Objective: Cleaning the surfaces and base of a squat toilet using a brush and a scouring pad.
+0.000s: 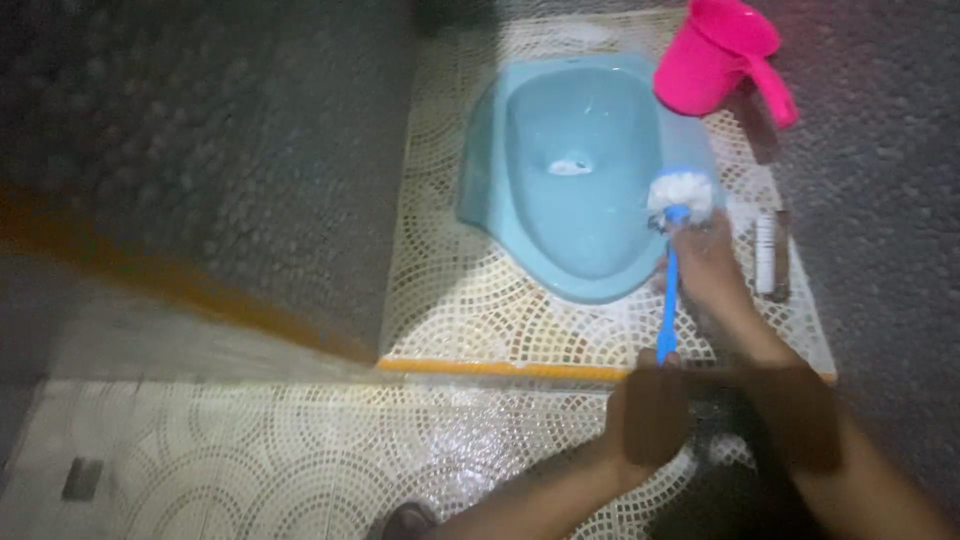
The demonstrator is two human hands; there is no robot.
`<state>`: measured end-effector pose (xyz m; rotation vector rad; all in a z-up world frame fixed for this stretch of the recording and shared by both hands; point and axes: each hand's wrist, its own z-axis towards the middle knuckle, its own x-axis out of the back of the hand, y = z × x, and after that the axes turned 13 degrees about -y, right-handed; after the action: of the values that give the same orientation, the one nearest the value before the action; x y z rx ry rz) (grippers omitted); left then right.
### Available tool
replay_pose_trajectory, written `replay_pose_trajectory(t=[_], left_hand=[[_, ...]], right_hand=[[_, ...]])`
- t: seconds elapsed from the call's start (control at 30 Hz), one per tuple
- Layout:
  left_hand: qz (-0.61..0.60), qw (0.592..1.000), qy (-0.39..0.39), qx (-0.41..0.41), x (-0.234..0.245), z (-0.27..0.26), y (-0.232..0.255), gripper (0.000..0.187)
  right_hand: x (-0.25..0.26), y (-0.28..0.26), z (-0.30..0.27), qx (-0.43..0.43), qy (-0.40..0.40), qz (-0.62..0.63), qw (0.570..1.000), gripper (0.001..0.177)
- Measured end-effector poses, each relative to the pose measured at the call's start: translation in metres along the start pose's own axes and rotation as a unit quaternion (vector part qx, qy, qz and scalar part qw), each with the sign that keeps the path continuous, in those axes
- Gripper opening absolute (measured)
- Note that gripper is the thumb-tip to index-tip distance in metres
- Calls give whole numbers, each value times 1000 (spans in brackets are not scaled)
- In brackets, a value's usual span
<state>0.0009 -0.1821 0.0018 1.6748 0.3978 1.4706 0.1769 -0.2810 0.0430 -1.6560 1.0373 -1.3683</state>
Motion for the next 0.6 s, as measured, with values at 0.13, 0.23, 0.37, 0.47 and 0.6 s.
replay_pose_trajectory(t=[0.13, 0.23, 0.37, 0.47, 0.6], left_hand=[[-21, 998, 47, -26, 8, -9, -3, 21], [0, 1000, 16, 22, 15, -8, -9, 21], [-125, 977, 148, 83, 72, -1, -18, 25], [17, 972, 226, 64, 109, 8, -42, 31], [140, 966, 215, 32, 107, 16, -70, 38]], right_hand=[[-29, -41, -42, -118, -158, 94, 976, 53], [-37, -59, -56, -120, -241, -2, 963, 45], [-44, -43, -66, -89, -312, -208, 923, 46], [-52, -27, -75, -59, -357, -347, 865, 47], [-47, 21, -93, -67, -385, -460, 798, 37]])
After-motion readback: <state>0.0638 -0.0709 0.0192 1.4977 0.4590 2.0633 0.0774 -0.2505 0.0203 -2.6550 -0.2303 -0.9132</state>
